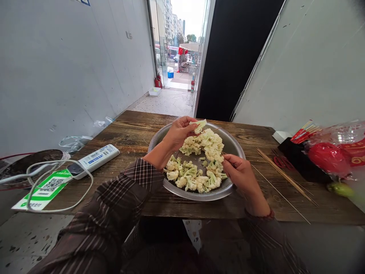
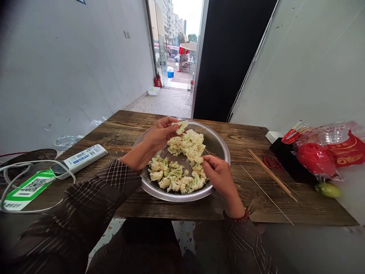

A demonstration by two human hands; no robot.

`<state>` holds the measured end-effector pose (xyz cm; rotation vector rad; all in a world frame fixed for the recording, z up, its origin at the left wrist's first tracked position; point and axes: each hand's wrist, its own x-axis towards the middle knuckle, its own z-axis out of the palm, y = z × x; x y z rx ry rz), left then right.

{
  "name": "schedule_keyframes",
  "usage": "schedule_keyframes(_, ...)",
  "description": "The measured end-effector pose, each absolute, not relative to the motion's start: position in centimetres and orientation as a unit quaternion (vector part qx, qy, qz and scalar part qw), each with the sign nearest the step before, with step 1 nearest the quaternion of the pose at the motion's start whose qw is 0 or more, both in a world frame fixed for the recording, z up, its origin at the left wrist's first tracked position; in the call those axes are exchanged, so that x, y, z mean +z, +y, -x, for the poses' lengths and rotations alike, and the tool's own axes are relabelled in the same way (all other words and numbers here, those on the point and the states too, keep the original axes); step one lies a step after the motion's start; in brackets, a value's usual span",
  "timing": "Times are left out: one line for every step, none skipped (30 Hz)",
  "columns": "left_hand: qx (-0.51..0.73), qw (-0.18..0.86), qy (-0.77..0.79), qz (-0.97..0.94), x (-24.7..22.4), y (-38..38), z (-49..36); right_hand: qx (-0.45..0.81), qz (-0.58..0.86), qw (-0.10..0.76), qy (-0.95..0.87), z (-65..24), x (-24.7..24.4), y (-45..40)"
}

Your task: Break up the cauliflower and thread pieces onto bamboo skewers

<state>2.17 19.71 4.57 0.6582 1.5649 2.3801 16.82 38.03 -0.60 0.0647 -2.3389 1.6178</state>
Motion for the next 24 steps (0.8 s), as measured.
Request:
schedule_keyframes(0.807,0.112,0.533,-0.226,4.48,19.71,-2.11,0.564,-0.022,0.149,-0.812,-16.84,-0.62,38.02)
schedule_keyframes(0.806,0.115,0.534,-0.229,4.39,19.72,-2.06,0.565,-0.022,0.149,-0.811,-16.86,-0.65,38.01)
schedule_keyframes(0.804,0.119,0.534,-0.232,4.3,19.73,-2.02,0.567,-0.022,0.151,-0.81,-16.88,-0.68,38.01)
schedule_keyframes(0.803,0.122,0.535,-0.233,4.21,19.75,-1.99,0.568,-0.022,0.153,-0.808,-16.89,-0.72,38.0)
schedule_keyframes(0.802,0.124,0.535,-0.235,4.13,19.78,-1.97,0.568,-0.023,0.154,-0.808,-16.9,-0.74,38.0)
schedule_keyframes(0.802,0.125,0.535,-0.236,4.07,19.81,-1.97,0.567,-0.023,0.155,-0.809,-16.9,-0.76,38.01)
schedule_keyframes(0.801,0.126,0.536,-0.236,4.02,19.85,-1.97,0.565,-0.023,0.154,-0.81,-16.9,-0.77,38.01)
schedule_keyframes(0.8,0.125,0.536,-0.237,4.0,19.88,-1.99,0.565,-0.023,0.153,-0.811,-16.9,-0.77,38.02)
schedule_keyframes(0.801,0.122,0.536,-0.237,4.0,19.92,-2.02,0.564,-0.024,0.152,-0.811,-16.89,-0.77,38.03)
schedule_keyframes(0.802,0.119,0.535,-0.236,4.01,19.94,-2.05,0.563,-0.024,0.15,-0.812,-16.87,-0.76,38.04)
schedule_keyframes(0.804,0.116,0.534,-0.234,4.03,19.96,-2.09,0.563,-0.025,0.15,-0.813,-16.84,-0.76,38.05)
schedule_keyframes(0.806,0.113,0.532,-0.232,4.06,19.97,-2.13,0.561,-0.025,0.152,-0.814,-16.82,-0.76,38.06)
schedule_keyframes(0.809,0.11,0.53,-0.231,4.1,19.97,-2.16,0.557,-0.024,0.154,-0.815,-16.8,-0.75,38.06)
schedule_keyframes(0.81,0.107,0.528,-0.23,4.13,19.96,-2.19,0.554,-0.024,0.157,-0.817,-16.78,-0.75,38.06)
schedule_keyframes(0.811,0.105,0.526,-0.231,4.16,19.95,-2.2,0.552,-0.023,0.159,-0.819,-16.76,-0.73,38.06)
schedule_keyframes(0.812,0.105,0.525,-0.234,4.19,19.93,-2.22,0.55,-0.023,0.16,-0.819,-16.75,-0.71,38.05)
schedule_keyframes(0.811,0.105,0.525,-0.236,4.21,19.92,-2.23,0.551,-0.022,0.159,-0.819,-16.75,-0.69,38.04)
schedule_keyframes(0.81,0.107,0.525,-0.238,4.23,19.91,-2.23,0.552,-0.02,0.158,-0.818,-16.76,-0.68,38.02)
schedule_keyframes(0.809,0.11,0.525,-0.239,4.25,19.91,-2.23,0.554,-0.019,0.158,-0.817,-16.77,-0.68,38.01)
schedule_keyframes(0.808,0.114,0.527,-0.239,4.24,19.92,-2.22,0.555,-0.018,0.158,-0.817,-16.78,-0.7,38.0)
schedule_keyframes(0.807,0.119,0.527,-0.238,4.23,19.92,-2.21,0.556,-0.017,0.159,-0.816,-16.79,-0.74,38.0)
schedule_keyframes(0.807,0.124,0.526,-0.239,4.2,19.93,-2.18,0.556,-0.018,0.159,-0.815,-16.8,-0.8,38.0)
schedule_keyframes(0.807,0.129,0.524,-0.241,4.15,19.94,-2.14,0.558,-0.019,0.16,-0.814,-16.81,-0.86,38.0)
schedule_keyframes(0.807,0.133,0.522,-0.244,4.09,19.95,-2.09,0.559,-0.02,0.161,-0.813,-16.82,-0.93,38.01)
